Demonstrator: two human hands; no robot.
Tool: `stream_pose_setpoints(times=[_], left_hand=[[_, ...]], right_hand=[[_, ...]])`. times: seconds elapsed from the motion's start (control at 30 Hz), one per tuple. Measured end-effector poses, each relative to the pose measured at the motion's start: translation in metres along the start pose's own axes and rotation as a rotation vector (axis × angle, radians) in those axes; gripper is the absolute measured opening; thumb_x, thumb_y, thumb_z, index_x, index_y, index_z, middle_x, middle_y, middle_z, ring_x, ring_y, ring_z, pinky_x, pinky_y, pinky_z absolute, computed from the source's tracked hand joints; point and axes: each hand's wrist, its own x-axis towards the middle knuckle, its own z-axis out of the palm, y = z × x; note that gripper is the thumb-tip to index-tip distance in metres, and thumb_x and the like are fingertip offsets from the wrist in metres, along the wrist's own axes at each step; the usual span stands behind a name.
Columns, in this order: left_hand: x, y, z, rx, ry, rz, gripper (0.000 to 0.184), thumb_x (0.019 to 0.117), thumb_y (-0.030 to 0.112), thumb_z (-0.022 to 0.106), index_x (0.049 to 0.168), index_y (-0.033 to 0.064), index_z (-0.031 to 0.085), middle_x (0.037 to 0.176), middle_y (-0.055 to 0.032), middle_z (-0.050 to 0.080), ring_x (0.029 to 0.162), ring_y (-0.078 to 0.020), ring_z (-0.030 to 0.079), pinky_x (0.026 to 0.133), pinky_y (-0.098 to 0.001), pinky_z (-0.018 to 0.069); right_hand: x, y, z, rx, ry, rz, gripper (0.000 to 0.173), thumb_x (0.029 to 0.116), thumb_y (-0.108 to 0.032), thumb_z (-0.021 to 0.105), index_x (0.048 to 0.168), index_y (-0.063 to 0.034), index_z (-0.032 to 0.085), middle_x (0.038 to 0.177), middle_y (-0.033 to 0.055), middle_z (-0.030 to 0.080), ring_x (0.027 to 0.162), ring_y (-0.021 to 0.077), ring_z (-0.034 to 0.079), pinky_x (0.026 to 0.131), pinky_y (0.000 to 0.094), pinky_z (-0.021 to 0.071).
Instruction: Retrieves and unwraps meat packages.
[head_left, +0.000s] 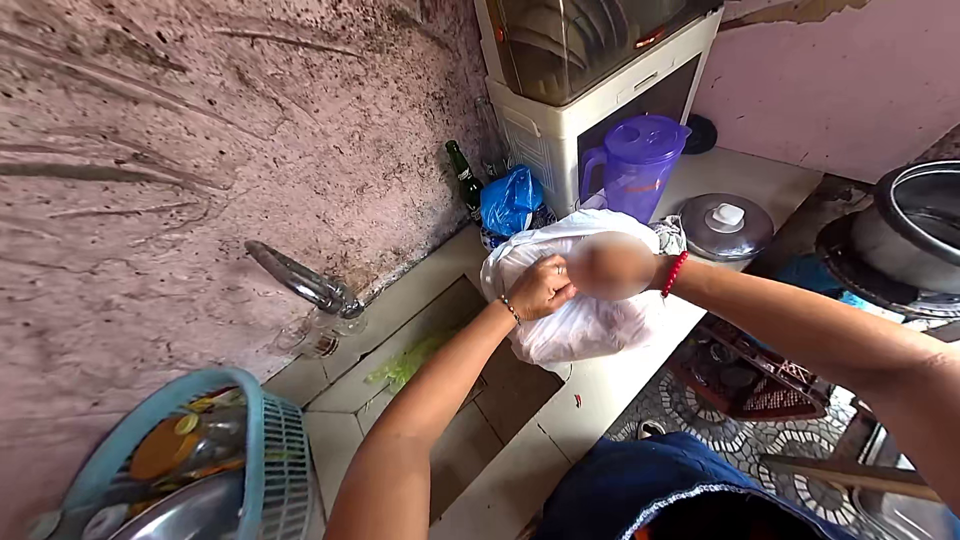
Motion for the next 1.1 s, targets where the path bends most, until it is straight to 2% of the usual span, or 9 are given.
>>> stream_pose_setpoints(times=[0.07,0.2,0.33,0.47,0.63,0.8,0.9,0.97,1.1], left_hand=[[-0.009,-0.009,-0.008,0.032,-0.052,0.033,0.045,0.0997,0.024,0.049,0.062,0.0028,0.063,0.066,-0.0094,0.061,0.076,-0.0264,0.065,0.075,-0.0409,0.0523],[-0.058,-0.019,-0.034,0.229,-0.159,0.035,0.052,0.1042,0.033,0.043,0.065,0.0061,0.065,0.059,-0.0065,0.058,0.065,-0.0252,0.062,0.071,-0.0423,0.0495],[-0.112,-0.014,-0.041,0.315,-0.045,-0.066,0.055,0.1056,0.034,0.041,0.061,0.0070,0.059,0.058,-0.0068,0.056,0.065,-0.0257,0.060,0.076,-0.0428,0.0454],[-0.159,-0.005,-0.039,0.392,0.038,-0.236,0.055,0.1053,0.032,0.040,0.060,0.0062,0.057,0.062,-0.0102,0.059,0.074,-0.0298,0.065,0.087,-0.0481,0.0467],[-0.250,0.024,0.005,0.338,-0.022,-0.688,0.052,0.1036,0.027,0.044,0.069,-0.0041,0.066,0.077,-0.0212,0.070,0.088,-0.0412,0.071,0.094,-0.0624,0.0461],[-0.235,0.063,0.045,0.280,0.215,-0.845,0.046,0.1017,0.023,0.047,0.069,-0.0033,0.066,0.077,-0.0187,0.070,0.088,-0.0364,0.071,0.095,-0.0573,0.0461],[-0.196,0.097,0.048,0.062,0.415,-1.000,0.031,0.0962,0.020,0.064,0.103,-0.0097,0.070,0.099,-0.0222,0.073,0.098,-0.0331,0.071,0.096,-0.0515,0.0520],[-0.167,0.108,0.052,-0.111,0.495,-1.045,0.061,0.0880,0.025,0.079,0.132,-0.0111,0.057,0.128,-0.0279,0.064,0.121,-0.0364,0.064,0.105,-0.0519,0.0501],[-0.126,0.104,0.057,-0.366,0.550,-1.038,0.090,0.0819,0.022,0.086,0.152,-0.0084,0.038,0.145,-0.0283,0.053,0.132,-0.0328,0.057,0.111,-0.0465,0.0470]], right_hand=[[-0.015,0.014,-0.002,-0.127,-0.023,-0.014,0.048,0.1018,-0.044,0.050,0.088,-0.0065,0.076,0.073,0.0118,0.070,0.079,0.0339,0.069,0.081,0.0537,0.0514],[-0.065,0.041,0.000,-0.263,0.051,-0.019,0.062,0.1041,-0.048,0.040,0.067,-0.0047,0.065,0.062,0.0106,0.063,0.068,0.0316,0.066,0.070,0.0512,0.0504],[-0.102,0.057,-0.003,-0.228,0.122,0.013,0.060,0.1049,-0.042,0.038,0.071,-0.0032,0.069,0.067,0.0137,0.066,0.069,0.0342,0.067,0.072,0.0543,0.0517],[-0.130,0.063,0.001,-0.216,0.146,0.101,0.060,0.1049,-0.039,0.036,0.063,-0.0029,0.059,0.063,0.0144,0.059,0.069,0.0371,0.063,0.074,0.0561,0.0461],[-0.139,0.076,0.017,-0.150,0.137,0.238,0.062,0.1050,-0.037,0.031,0.069,0.0034,0.061,0.074,0.0220,0.063,0.084,0.0456,0.065,0.087,0.0647,0.0433],[-0.124,0.059,-0.001,-0.076,0.057,0.363,0.047,0.1034,-0.028,0.042,0.076,0.0038,0.064,0.081,0.0227,0.066,0.081,0.0442,0.067,0.078,0.0644,0.0481],[-0.116,0.020,-0.020,-0.001,0.117,0.529,0.030,0.1015,-0.019,0.057,0.109,0.0065,0.070,0.111,0.0289,0.069,0.102,0.0491,0.068,0.089,0.0697,0.0504],[-0.109,-0.010,-0.022,0.024,0.208,0.666,0.044,0.1023,-0.029,0.056,0.131,0.0043,0.061,0.136,0.0296,0.057,0.122,0.0468,0.059,0.102,0.0641,0.0463],[-0.101,-0.054,-0.009,0.199,0.201,0.937,0.068,0.0977,-0.040,0.064,0.152,-0.0024,0.044,0.154,0.0324,0.037,0.136,0.0521,0.044,0.105,0.0714,0.0392]])
